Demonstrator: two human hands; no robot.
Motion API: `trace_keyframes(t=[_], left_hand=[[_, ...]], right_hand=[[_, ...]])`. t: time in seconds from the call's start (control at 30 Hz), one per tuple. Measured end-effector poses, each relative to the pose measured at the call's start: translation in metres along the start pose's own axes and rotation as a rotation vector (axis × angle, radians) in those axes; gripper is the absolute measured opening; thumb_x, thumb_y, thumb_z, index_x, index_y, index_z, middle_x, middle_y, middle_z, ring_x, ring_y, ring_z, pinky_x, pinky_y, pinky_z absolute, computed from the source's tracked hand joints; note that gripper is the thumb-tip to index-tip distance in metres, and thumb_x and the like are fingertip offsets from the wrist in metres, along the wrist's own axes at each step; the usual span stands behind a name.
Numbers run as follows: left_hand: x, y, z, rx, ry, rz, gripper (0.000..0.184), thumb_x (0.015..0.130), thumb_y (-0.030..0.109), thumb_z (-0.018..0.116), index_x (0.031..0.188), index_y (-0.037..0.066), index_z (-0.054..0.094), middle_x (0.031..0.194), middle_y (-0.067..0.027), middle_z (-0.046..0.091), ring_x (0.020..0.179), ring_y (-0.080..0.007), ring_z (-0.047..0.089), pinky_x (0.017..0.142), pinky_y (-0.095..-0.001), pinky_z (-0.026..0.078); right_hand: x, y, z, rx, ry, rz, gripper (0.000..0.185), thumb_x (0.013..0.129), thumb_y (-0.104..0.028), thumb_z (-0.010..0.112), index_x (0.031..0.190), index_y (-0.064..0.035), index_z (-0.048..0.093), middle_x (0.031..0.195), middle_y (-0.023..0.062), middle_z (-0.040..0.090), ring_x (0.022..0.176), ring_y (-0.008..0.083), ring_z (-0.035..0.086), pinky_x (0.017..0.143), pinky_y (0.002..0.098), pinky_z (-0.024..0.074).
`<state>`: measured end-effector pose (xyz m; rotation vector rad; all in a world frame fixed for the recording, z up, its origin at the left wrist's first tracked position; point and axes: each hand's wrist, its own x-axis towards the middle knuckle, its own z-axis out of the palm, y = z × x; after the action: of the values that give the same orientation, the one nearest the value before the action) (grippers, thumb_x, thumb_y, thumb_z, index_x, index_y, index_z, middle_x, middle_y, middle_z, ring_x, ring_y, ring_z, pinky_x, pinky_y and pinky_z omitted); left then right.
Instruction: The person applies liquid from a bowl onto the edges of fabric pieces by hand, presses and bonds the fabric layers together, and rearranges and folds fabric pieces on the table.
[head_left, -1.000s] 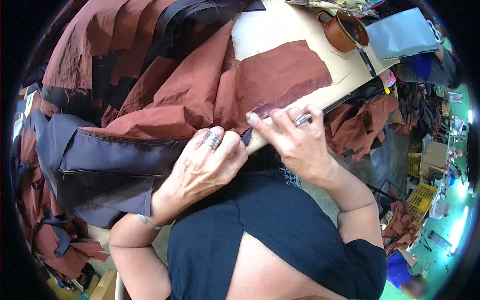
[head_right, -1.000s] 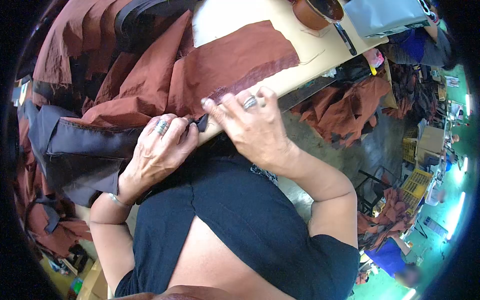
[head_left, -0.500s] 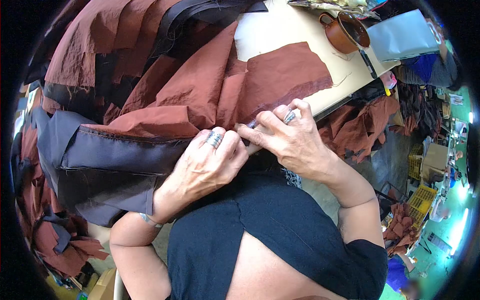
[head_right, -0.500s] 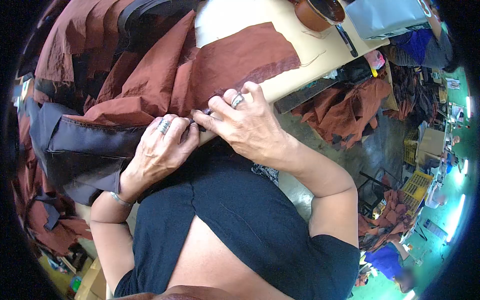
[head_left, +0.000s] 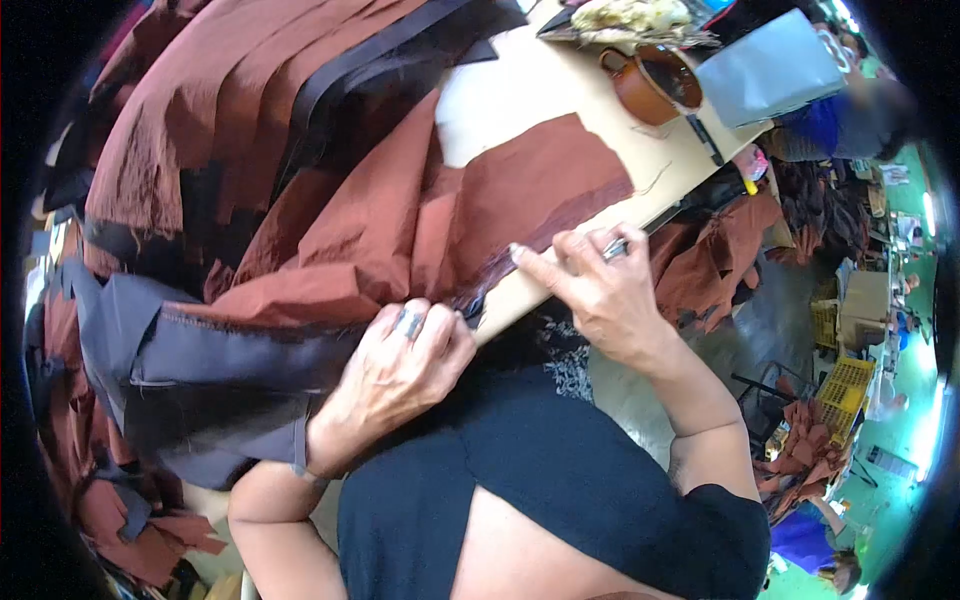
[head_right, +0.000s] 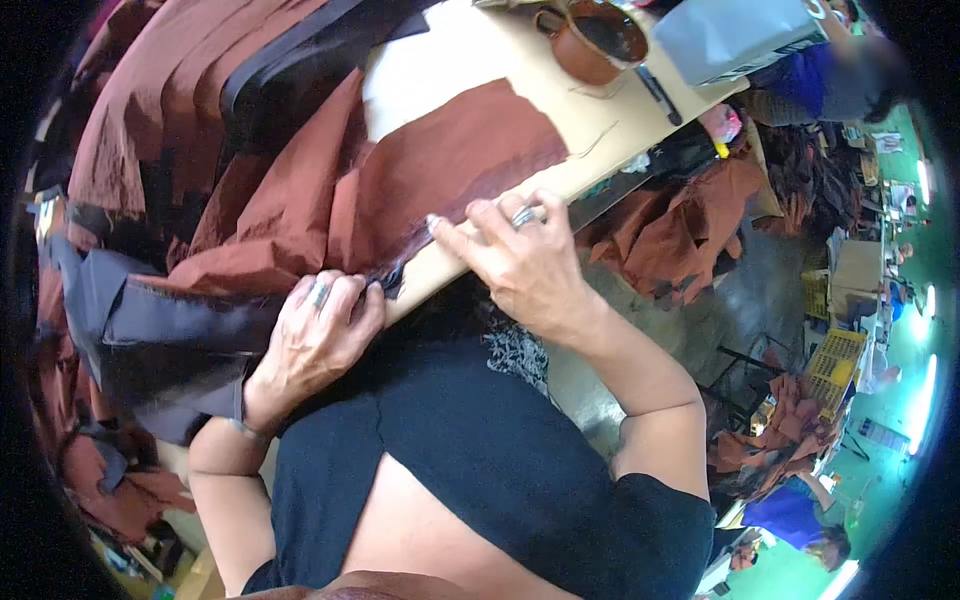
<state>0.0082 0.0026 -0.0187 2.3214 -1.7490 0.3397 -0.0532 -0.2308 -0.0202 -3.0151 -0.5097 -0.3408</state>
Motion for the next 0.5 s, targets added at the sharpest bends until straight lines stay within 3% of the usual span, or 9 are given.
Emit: trace_keyframes(t=[0.07, 0.13, 0.2, 0.27, 0.33, 0.4, 0.47, 0.5], left_hand=[[0.000, 0.000, 0.001, 0.005, -0.006, -0.001, 0.018, 0.073, 0.013, 0.056, 0.088, 0.002, 0.057, 0.077, -0.0058, 0.040, 0.071, -0.0177, 0.047, 0.064, -0.0293, 0.041], [-0.004, 0.002, -0.001, -0.032, -0.119, -0.043, 0.028, 0.073, 0.012, 0.058, 0.099, 0.001, 0.057, 0.093, -0.0114, 0.051, 0.081, -0.0236, 0.055, 0.072, -0.0355, 0.046], [-0.004, 0.002, -0.001, -0.034, -0.128, -0.048, 0.027, 0.074, 0.013, 0.057, 0.097, 0.001, 0.057, 0.091, -0.0108, 0.050, 0.080, -0.0227, 0.054, 0.071, -0.0350, 0.045], [0.000, -0.001, 0.000, -0.020, -0.034, -0.002, 0.020, 0.074, 0.015, 0.056, 0.090, 0.003, 0.057, 0.077, -0.0056, 0.039, 0.071, -0.0175, 0.047, 0.064, -0.0296, 0.042], [-0.002, -0.002, 0.001, -0.004, -0.023, 0.001, 0.019, 0.075, 0.016, 0.056, 0.090, 0.004, 0.057, 0.078, -0.0055, 0.040, 0.072, -0.0173, 0.047, 0.064, -0.0293, 0.042], [-0.003, -0.002, 0.001, -0.020, -0.023, -0.005, 0.019, 0.075, 0.017, 0.056, 0.090, 0.005, 0.057, 0.079, -0.0053, 0.040, 0.072, -0.0171, 0.047, 0.064, -0.0294, 0.042], [-0.003, -0.002, 0.003, -0.019, -0.015, -0.003, 0.019, 0.075, 0.017, 0.056, 0.090, 0.005, 0.058, 0.079, -0.0050, 0.040, 0.073, -0.0169, 0.047, 0.065, -0.0294, 0.042], [-0.003, -0.002, 0.003, -0.021, -0.007, -0.003, 0.019, 0.075, 0.017, 0.056, 0.089, 0.005, 0.058, 0.079, -0.0050, 0.040, 0.073, -0.0169, 0.047, 0.065, -0.0294, 0.042]], right_hand=[[-0.002, 0.006, 0.000, -0.011, 0.054, -0.007, 0.038, 0.077, -0.008, 0.054, 0.111, -0.0204, 0.064, 0.095, 0.0006, 0.055, 0.089, 0.0162, 0.054, 0.085, 0.0406, 0.0304], [0.003, 0.019, -0.006, -0.047, 0.065, 0.043, 0.034, 0.076, -0.008, 0.055, 0.105, -0.0198, 0.066, 0.095, 0.0011, 0.056, 0.088, 0.0171, 0.054, 0.085, 0.0410, 0.0310], [0.012, 0.038, -0.014, -0.091, 0.141, 0.093, 0.027, 0.073, -0.006, 0.058, 0.096, -0.0180, 0.068, 0.094, 0.0023, 0.057, 0.087, 0.0197, 0.054, 0.084, 0.0405, 0.0324], [0.029, 0.062, -0.029, -0.109, 0.231, 0.144, 0.031, 0.071, -0.002, 0.058, 0.097, -0.0162, 0.068, 0.095, 0.0034, 0.056, 0.088, 0.0223, 0.053, 0.083, 0.0388, 0.0344], [0.047, 0.086, -0.045, -0.199, 0.372, 0.170, 0.037, 0.070, 0.001, 0.057, 0.102, -0.0153, 0.066, 0.097, 0.0045, 0.057, 0.089, 0.0243, 0.053, 0.082, 0.0387, 0.0369], [0.073, 0.110, -0.062, -0.284, 0.467, 0.158, 0.037, 0.073, -0.003, 0.059, 0.107, -0.0158, 0.064, 0.102, 0.0037, 0.057, 0.094, 0.0250, 0.052, 0.081, 0.0400, 0.0388], [0.101, 0.145, -0.071, -0.369, 0.516, 0.177, 0.039, 0.073, -0.021, 0.064, 0.111, -0.0215, 0.061, 0.105, 0.0010, 0.055, 0.102, 0.0232, 0.051, 0.086, 0.0471, 0.0377], [0.113, 0.160, -0.073, -0.462, 0.385, 0.245, 0.044, 0.076, -0.028, 0.062, 0.120, -0.0238, 0.056, 0.117, 0.0016, 0.052, 0.110, 0.0243, 0.048, 0.090, 0.0464, 0.0364]])
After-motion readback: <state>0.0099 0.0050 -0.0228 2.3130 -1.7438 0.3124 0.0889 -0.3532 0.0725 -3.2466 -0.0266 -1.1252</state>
